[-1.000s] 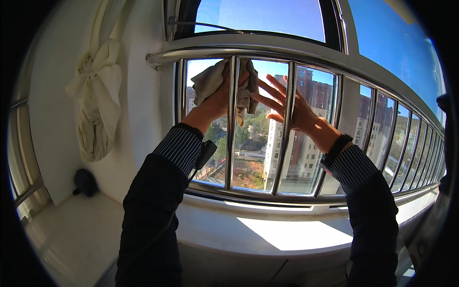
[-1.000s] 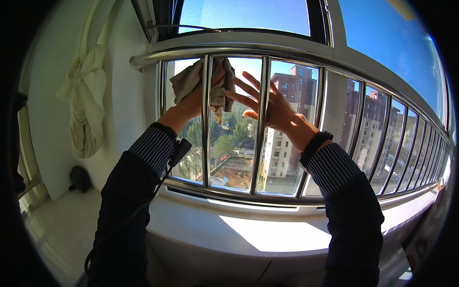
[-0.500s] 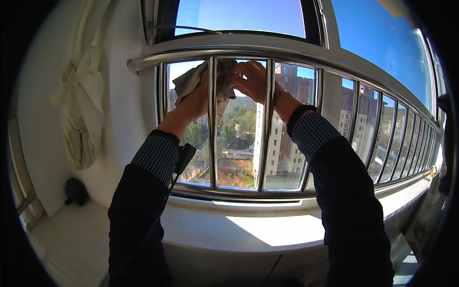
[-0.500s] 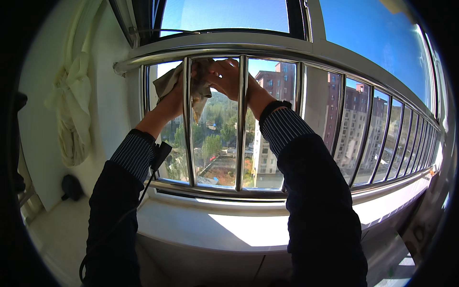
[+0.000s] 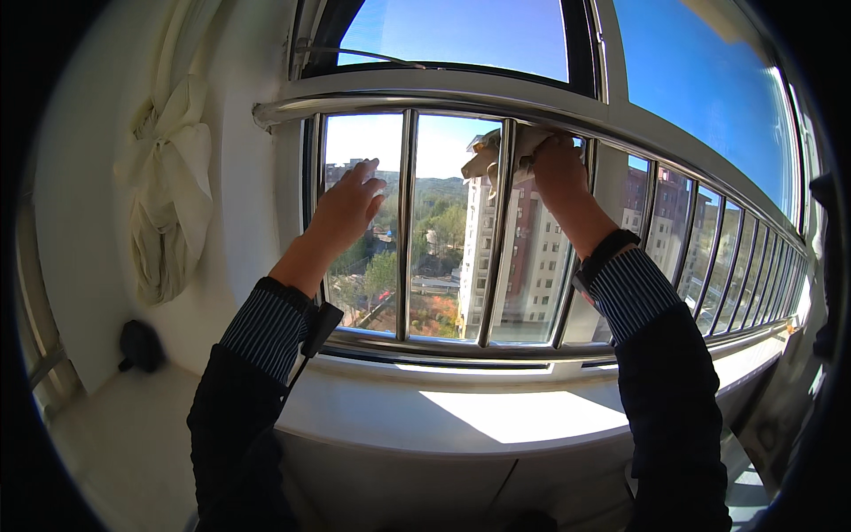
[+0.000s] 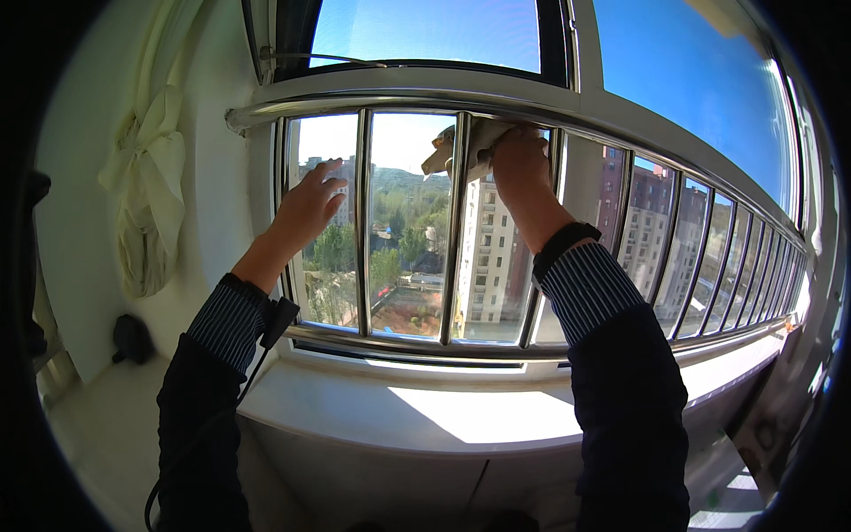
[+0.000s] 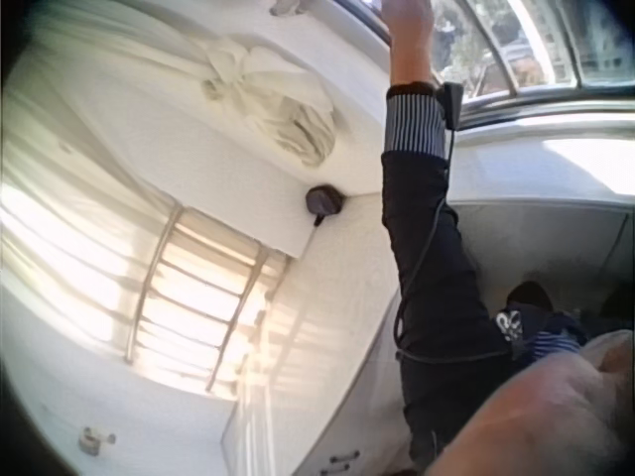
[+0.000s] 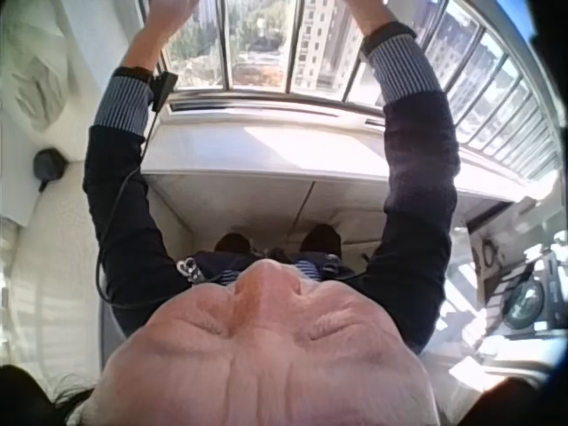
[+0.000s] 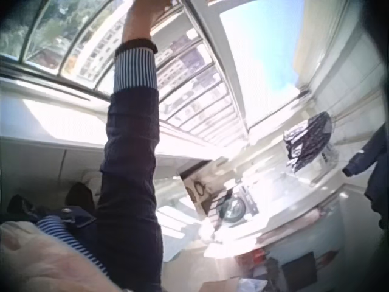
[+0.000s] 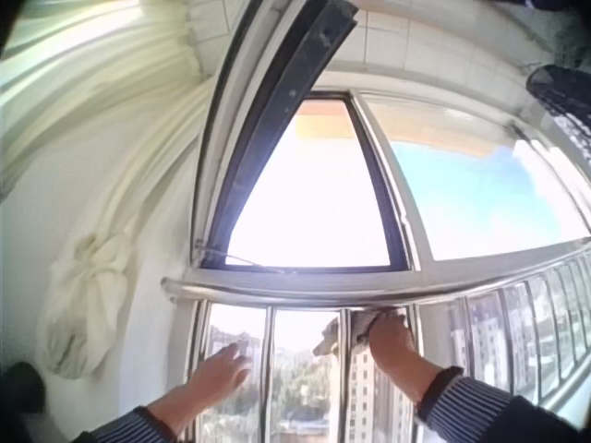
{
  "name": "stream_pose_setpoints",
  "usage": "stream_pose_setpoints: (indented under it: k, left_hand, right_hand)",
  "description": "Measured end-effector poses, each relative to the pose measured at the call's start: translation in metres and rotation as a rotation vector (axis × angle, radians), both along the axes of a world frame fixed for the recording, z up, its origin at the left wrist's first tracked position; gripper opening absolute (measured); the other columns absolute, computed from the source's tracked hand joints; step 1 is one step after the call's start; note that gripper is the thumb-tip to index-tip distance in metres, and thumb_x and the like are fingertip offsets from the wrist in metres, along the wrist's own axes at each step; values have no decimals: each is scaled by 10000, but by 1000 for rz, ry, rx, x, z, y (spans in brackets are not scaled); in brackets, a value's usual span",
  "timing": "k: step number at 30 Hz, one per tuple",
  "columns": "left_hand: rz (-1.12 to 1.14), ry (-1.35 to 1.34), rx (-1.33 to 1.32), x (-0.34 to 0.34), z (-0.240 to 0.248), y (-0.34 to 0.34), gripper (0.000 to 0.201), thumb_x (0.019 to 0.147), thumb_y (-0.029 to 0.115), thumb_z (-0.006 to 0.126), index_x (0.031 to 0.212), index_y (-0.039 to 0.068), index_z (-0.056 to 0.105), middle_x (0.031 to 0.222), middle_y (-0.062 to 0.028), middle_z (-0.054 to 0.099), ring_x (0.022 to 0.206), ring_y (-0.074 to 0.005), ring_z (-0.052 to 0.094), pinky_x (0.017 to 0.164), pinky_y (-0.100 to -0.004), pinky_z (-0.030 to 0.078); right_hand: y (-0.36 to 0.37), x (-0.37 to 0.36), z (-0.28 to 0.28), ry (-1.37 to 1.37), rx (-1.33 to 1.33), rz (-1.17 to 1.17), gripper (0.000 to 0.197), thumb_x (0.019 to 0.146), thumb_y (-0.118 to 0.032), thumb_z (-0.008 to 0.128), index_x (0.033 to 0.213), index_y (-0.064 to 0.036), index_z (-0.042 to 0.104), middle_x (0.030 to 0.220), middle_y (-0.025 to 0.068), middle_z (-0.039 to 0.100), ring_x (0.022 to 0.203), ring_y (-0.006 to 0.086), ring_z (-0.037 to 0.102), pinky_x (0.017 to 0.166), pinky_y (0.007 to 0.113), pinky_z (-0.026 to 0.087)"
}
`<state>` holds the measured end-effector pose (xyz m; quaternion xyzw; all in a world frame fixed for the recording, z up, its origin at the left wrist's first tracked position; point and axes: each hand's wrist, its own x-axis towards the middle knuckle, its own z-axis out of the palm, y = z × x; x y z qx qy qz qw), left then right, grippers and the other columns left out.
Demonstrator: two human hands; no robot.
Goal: The person wipes the metal window frame and glass panes with a cloth, moving along the balcony window and cleaning multiple sections. The person also wipes the window sill and the interior frame of an open window.
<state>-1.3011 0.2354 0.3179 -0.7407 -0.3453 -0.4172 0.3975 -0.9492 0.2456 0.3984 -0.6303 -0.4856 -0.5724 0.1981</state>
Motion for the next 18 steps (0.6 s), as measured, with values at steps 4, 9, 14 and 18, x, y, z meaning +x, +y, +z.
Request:
stream_pose_setpoints:
  k: [4,9,14,18]
  left_hand:
    - [-173,-128,40,-11,-44,-37,111,940,76,648,1041,42,678,1104,-94,671,894,-275,694,742,-385,578]
    - [-296,-337,65,-13,-110,-78,76,916,36,653,990,44,666,897,-86,661,729,-245,671,632,-340,546]
    - [-534,-136,-202,5,-191,-98,92,878,18,655,964,47,670,758,-79,688,589,-232,657,540,-318,518]
    - [-393,199,-430,16,-230,-78,215,890,142,693,1092,73,665,994,-72,712,914,-265,700,745,-367,581]
  right_hand:
    - [-13,5,-4,-84,-32,145,353,902,-197,663,1169,23,592,1103,157,651,944,317,704,662,406,613]
    - [-38,6,-77,-310,-455,556,286,1001,-329,574,961,-58,653,819,148,699,799,300,706,666,400,581]
    - [-39,-2,-125,-522,-705,566,210,858,-149,682,1002,2,708,1015,153,686,915,294,704,737,387,597]
    - [-34,2,-97,-321,-272,688,286,879,-209,707,1035,17,625,965,169,680,912,325,697,748,409,592]
